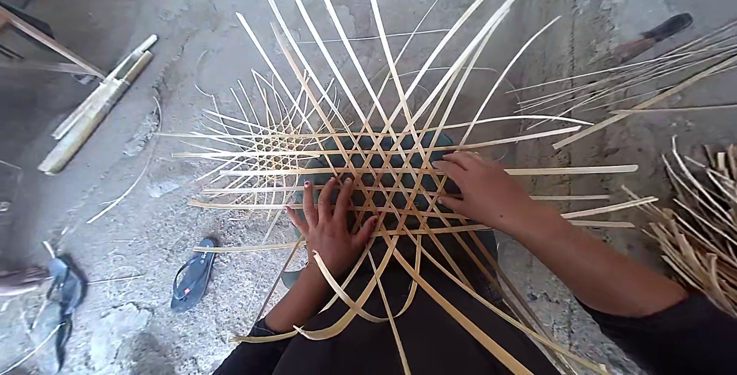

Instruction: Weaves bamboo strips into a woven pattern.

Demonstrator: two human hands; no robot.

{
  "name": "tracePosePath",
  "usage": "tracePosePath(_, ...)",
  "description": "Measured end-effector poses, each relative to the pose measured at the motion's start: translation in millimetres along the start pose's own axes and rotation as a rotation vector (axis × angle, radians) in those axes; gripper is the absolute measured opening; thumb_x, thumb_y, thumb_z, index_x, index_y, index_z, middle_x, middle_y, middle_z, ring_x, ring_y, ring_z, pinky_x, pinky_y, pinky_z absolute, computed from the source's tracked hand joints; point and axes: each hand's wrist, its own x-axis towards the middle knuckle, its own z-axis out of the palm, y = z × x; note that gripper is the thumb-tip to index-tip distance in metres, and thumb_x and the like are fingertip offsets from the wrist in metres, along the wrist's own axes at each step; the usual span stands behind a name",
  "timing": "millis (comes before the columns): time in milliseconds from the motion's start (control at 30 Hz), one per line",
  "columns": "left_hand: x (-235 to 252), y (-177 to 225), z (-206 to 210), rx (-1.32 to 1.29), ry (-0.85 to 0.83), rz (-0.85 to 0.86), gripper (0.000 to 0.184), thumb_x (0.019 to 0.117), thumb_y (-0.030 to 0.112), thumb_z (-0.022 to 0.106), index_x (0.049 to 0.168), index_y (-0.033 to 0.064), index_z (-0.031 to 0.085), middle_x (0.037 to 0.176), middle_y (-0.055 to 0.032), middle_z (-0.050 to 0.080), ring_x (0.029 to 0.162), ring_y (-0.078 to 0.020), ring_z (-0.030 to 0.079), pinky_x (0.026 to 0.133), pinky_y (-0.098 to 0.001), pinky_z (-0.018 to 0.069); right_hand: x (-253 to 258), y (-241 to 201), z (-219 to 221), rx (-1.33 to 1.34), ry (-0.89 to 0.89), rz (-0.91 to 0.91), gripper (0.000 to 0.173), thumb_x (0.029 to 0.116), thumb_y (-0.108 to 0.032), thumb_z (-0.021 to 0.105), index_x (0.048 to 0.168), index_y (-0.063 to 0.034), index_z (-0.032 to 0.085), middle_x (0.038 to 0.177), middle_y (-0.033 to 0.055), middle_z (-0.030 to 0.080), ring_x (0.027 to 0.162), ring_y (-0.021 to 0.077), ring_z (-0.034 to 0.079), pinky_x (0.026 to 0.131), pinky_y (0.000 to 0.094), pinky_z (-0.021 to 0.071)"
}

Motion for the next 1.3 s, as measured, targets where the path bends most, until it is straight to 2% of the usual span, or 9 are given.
tracePosePath(100, -2.6, -0.3, 5.7, 0.012, 0.032, -0.015, 0.078, 0.0898, 0.077, 0.047, 0.150, 0.0269, 0.055, 0.152, -0.0147, 0.052, 0.146, -0.0544, 0.032, 0.107, -0.0861, 0.0096, 6.4, -6.4, -7.7, -0.055, -0.084, 0.030, 0.062, 0.0867, -0.033, 0.082, 0.139, -0.0073, 0.061, 0.134, 0.0217, 0.063, 0.132, 0.0408, 0.055, 0.111, 0.0579, 0.0423)
tracePosePath(267, -5.1, 0.2, 13.5, 0.017, 0.073, -0.001, 0.058, 0.0942, 0.064, 0.050, 0.148, 0.0430, 0.053, 0.153, -0.0138, 0.051, 0.147, -0.0547, 0.029, 0.106, -0.0864, 0.0079, 18.2, -9.5, -12.1, -0.111, -0.138, 0.022, 0.050, 0.0856, -0.031, 0.080, 0.126, -0.0042, 0.068, 0.116, 0.0196, 0.070, 0.116, 0.0391, 0.064, 0.097, 0.0557, 0.0516)
tracePosePath(367, -6.1, 0.3, 15.7, 0.005, 0.071, -0.010, 0.056, 0.0939, 0.061, 0.051, 0.147, 0.0428, 0.055, 0.153, -0.0136, 0.051, 0.147, -0.0535, 0.029, 0.107, -0.0861, 0.0068, 27.3, -15.7, -19.8, -0.165, -0.211, 0.023, 0.048, 0.0844, -0.032, 0.082, 0.120, -0.0023, 0.068, 0.109, 0.0194, 0.069, 0.108, 0.0399, 0.066, 0.088, 0.0552, 0.0538)
tracePosePath(667, -9.1, -3.9, 19.7, -0.031, 0.121, -0.020, 0.059, 0.0929, 0.061, 0.056, 0.147, 0.0362, 0.057, 0.153, -0.0089, 0.051, 0.150, -0.0471, 0.028, 0.110, -0.0832, 0.0056, 37.1, -11.9, -23.4, -0.198, -0.256, -0.021, 0.047, 0.0846, -0.034, 0.081, 0.118, -0.0037, 0.068, 0.108, 0.0190, 0.069, 0.106, 0.0399, 0.067, 0.082, 0.0554, 0.0555)
tracePosePath(800, -8.2, -6.6, 16.4, -0.076, 0.110, 0.002, 0.059, 0.0926, 0.060, 0.060, 0.147, 0.0368, 0.056, 0.154, -0.0091, 0.050, 0.151, -0.0457, 0.027, 0.110, -0.0832, 0.0044, 30.5, -15.2, -33.0, -0.164, -0.311, 0.023, 0.058, 0.0901, -0.041, 0.078, 0.133, -0.0037, 0.063, 0.122, 0.0210, 0.067, 0.117, 0.0421, 0.063, 0.091, 0.0576, 0.0543)
tracePosePath(933, -10.5, -5.9, -5.4, -0.132, 0.017, 0.079, 0.061, 0.0928, 0.065, 0.059, 0.147, 0.0363, 0.057, 0.155, -0.0076, 0.050, 0.152, -0.0437, 0.028, 0.109, -0.0851, 0.0072, 16.9, -26.2, -24.8, -0.108, -0.266, 0.003, 0.089, 0.0823, -0.039, 0.085, 0.153, -0.0030, 0.044, 0.156, 0.0303, 0.040, 0.143, 0.0492, 0.041, 0.113, 0.0620, 0.0390)
tracePosePath(1033, -17.1, -2.9, -23.4, -0.119, -0.105, 0.109, 0.056, 0.0921, 0.069, 0.057, 0.139, 0.0387, 0.064, 0.147, -0.0049, 0.058, 0.148, -0.0432, 0.035, 0.108, -0.0857, 0.0097, 11.2, -29.9, -12.7, -0.092, -0.287, -0.026, 0.083, 0.0847, -0.037, 0.082, 0.152, -0.0043, 0.046, 0.156, 0.0304, 0.040, 0.141, 0.0462, 0.045, 0.113, 0.0576, 0.0403)
tracePosePath(1167, -17.5, -0.7, -33.6, -0.086, -0.143, 0.099, 0.054, 0.0925, 0.070, 0.056, 0.138, 0.0420, 0.063, 0.142, -0.0066, 0.061, 0.145, -0.0468, 0.036, 0.106, -0.0867, 0.0083, 13.9, -36.2, -15.8, -0.103, -0.347, 0.001, 0.093, 0.0823, -0.043, 0.084, 0.155, -0.0033, 0.042, 0.158, 0.0312, 0.036, 0.141, 0.0476, 0.043, 0.112, 0.0581, 0.0415)
tracePosePath(1300, -19.8, 4.1, -33.0, -0.052, -0.144, 0.050, 0.058, 0.0917, 0.070, 0.056, 0.137, 0.0361, 0.065, 0.139, -0.0090, 0.061, 0.145, -0.0466, 0.036, 0.107, -0.0856, 0.0078, 18.9, -33.6, -11.5, -0.132, -0.330, -0.027, 0.089, 0.0844, -0.042, 0.082, 0.154, -0.0030, 0.043, 0.154, 0.0314, 0.042, 0.138, 0.0482, 0.048, 0.106, 0.0594, 0.0457)
